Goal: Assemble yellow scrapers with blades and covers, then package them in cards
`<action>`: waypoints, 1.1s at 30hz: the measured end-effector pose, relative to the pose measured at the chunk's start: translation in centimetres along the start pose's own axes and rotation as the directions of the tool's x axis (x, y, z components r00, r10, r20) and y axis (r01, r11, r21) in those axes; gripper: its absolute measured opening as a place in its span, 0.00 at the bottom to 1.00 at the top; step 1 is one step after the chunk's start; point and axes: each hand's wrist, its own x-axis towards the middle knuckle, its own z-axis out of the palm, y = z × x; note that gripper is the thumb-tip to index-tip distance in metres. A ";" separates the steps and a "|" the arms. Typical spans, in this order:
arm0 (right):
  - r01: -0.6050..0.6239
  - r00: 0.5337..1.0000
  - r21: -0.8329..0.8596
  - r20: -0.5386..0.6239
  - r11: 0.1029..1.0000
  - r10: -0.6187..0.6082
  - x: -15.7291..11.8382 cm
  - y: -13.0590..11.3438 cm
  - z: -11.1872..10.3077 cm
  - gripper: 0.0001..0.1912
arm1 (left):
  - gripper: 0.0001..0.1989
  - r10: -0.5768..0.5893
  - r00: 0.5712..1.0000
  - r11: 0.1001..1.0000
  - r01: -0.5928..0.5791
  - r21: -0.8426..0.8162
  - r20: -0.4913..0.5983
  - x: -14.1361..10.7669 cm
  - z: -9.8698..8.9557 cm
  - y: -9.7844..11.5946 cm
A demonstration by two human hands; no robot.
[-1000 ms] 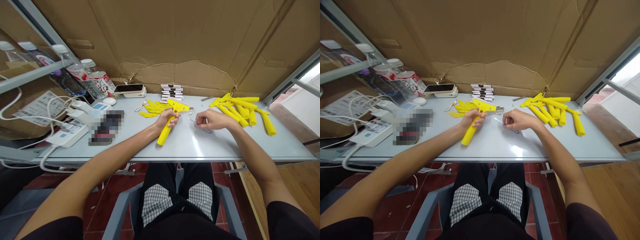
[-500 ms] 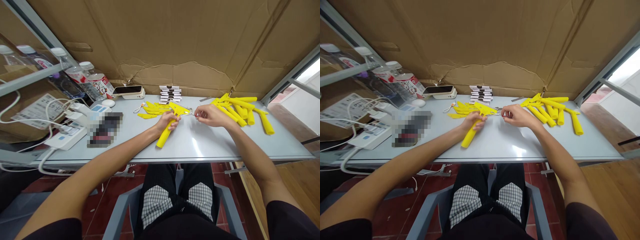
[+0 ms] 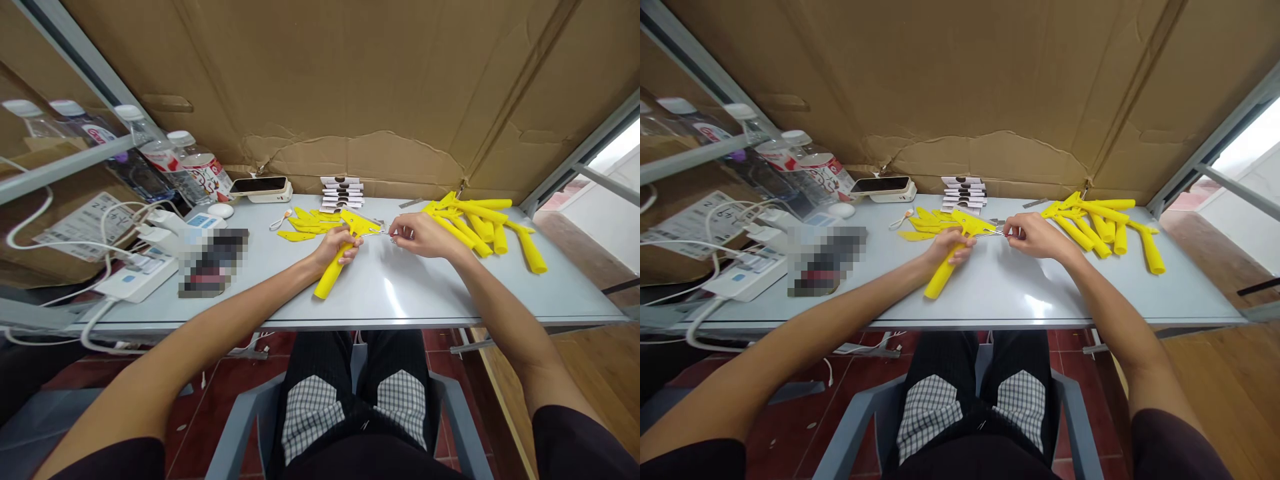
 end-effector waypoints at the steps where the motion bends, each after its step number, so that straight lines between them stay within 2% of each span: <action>1: -0.002 1.000 -0.007 -0.011 1.000 0.002 0.0 -0.1 -0.1 0.08 | 0.22 0.000 1.000 1.000 0.000 0.004 -0.004 0.0 0.0 0.0; 12: 0.020 0.984 -0.032 -0.177 0.999 -0.025 -0.8 -0.8 0.0 0.12 | 0.17 0.018 0.999 0.999 -0.017 0.039 -0.037 0.5 -0.2 -0.4; 17: 0.074 0.966 0.049 -0.251 0.996 -0.060 -0.7 -0.9 -0.1 0.05 | 0.16 0.028 0.999 0.998 -0.025 0.056 -0.043 0.5 -0.1 -0.5; 20: 0.117 0.952 0.087 -0.295 0.989 -0.087 -0.6 -1.4 0.0 0.07 | 0.16 0.030 0.999 0.997 -0.027 0.067 -0.044 0.4 0.0 -0.5; 22: 0.154 0.943 0.083 -0.310 0.985 -0.121 -0.7 -1.9 -0.1 0.08 | 0.16 0.030 0.998 0.997 -0.027 0.069 -0.051 0.3 0.0 -0.6; 25: 0.199 0.935 0.072 -0.311 0.977 -0.168 -0.9 -2.6 -0.4 0.02 | 0.17 0.027 0.998 0.997 -0.023 0.070 -0.061 0.3 0.1 -0.5; 28: 0.183 0.941 0.092 -0.303 0.979 -0.148 -1.2 -2.9 -1.0 0.05 | 0.16 0.024 0.998 0.997 -0.019 0.072 -0.060 0.2 0.2 -0.4; 31: 0.175 0.938 0.138 -0.323 0.975 -0.122 -1.2 -2.8 -1.3 0.03 | 0.17 0.018 0.998 0.997 -0.014 0.078 -0.055 0.1 0.2 -0.3; 33: 0.172 0.933 0.135 -0.339 0.976 -0.118 -1.1 -2.7 -1.2 0.07 | 0.17 0.015 0.998 0.997 -0.011 0.081 -0.054 0.1 0.2 -0.3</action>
